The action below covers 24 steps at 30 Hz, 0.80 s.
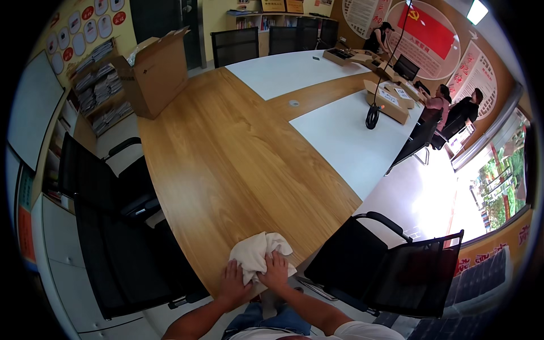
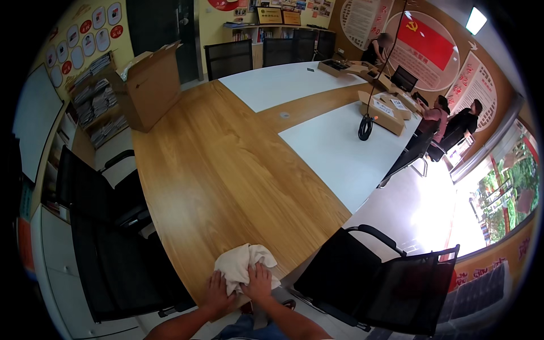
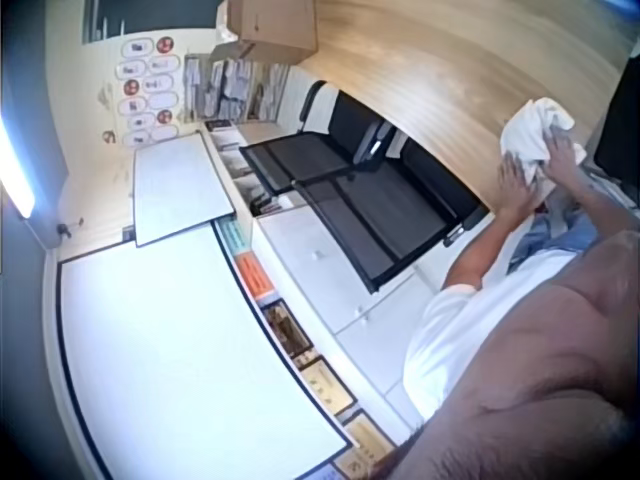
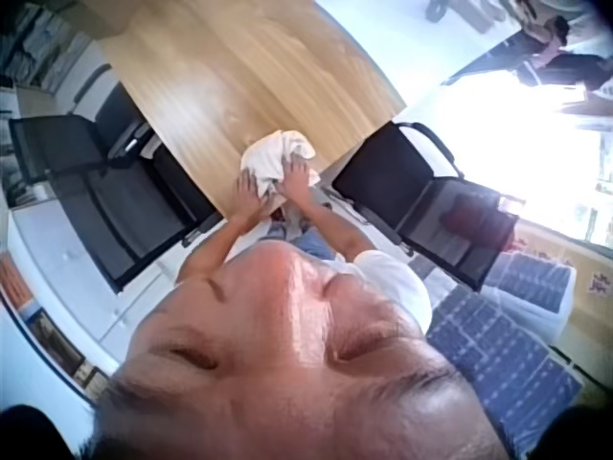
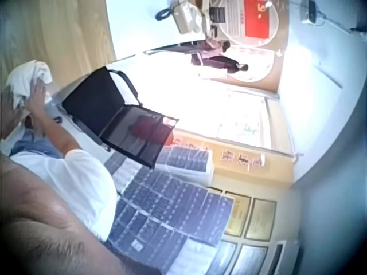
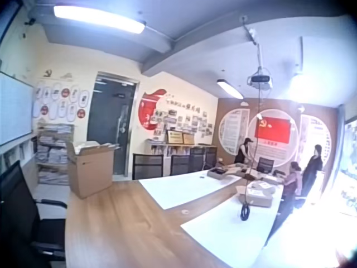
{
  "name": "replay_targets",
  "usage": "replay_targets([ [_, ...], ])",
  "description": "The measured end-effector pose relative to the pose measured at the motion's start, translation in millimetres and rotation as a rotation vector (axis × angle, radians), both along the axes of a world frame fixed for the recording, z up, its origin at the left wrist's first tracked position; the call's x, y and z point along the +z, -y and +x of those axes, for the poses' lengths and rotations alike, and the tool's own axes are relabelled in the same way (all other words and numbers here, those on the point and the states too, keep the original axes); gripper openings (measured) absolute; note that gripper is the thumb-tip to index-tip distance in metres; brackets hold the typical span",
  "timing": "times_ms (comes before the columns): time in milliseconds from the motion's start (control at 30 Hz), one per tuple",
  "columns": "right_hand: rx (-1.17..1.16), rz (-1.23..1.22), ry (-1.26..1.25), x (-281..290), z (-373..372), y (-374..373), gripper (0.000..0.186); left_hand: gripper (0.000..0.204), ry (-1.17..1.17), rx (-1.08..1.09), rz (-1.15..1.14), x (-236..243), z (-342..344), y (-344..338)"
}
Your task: The person wipes down a wooden conference table and a glass door frame using a white cloth by hand.
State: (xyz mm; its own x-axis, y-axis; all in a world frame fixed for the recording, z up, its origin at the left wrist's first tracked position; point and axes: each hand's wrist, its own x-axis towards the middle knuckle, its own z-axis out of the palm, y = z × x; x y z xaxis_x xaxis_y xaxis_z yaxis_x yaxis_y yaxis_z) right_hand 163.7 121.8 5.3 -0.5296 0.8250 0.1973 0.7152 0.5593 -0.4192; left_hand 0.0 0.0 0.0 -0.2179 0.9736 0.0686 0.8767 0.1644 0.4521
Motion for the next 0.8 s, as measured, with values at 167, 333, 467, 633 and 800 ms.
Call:
replay_targets([
  [167, 0.016, 0.098, -0.031, 11, -7, -50, 0.075, 0.083, 0.036, -0.014, 0.041, 13, -7, -57],
  [333, -0.059, 0.139, -0.030, 7, -52, -148, 0.076, 0.081, -0.023, 0.057, 0.026, 7, -35, -165],
  [467, -0.240, 0.111, -0.024, 2, -85, -220, 0.075, 0.076, -0.073, 0.106, 0.074, 4, -46, -260],
  [633, -0.307, 0.140, -0.062, 0, -104, -249, 0.073, 0.071, -0.077, 0.170, 0.157, 3, -52, -297],
  [800, -0.290, 0.108, -0.018, -3, -97, -236, 0.078, 0.073, -0.039, 0.166, 0.113, -3, -50, -285],
])
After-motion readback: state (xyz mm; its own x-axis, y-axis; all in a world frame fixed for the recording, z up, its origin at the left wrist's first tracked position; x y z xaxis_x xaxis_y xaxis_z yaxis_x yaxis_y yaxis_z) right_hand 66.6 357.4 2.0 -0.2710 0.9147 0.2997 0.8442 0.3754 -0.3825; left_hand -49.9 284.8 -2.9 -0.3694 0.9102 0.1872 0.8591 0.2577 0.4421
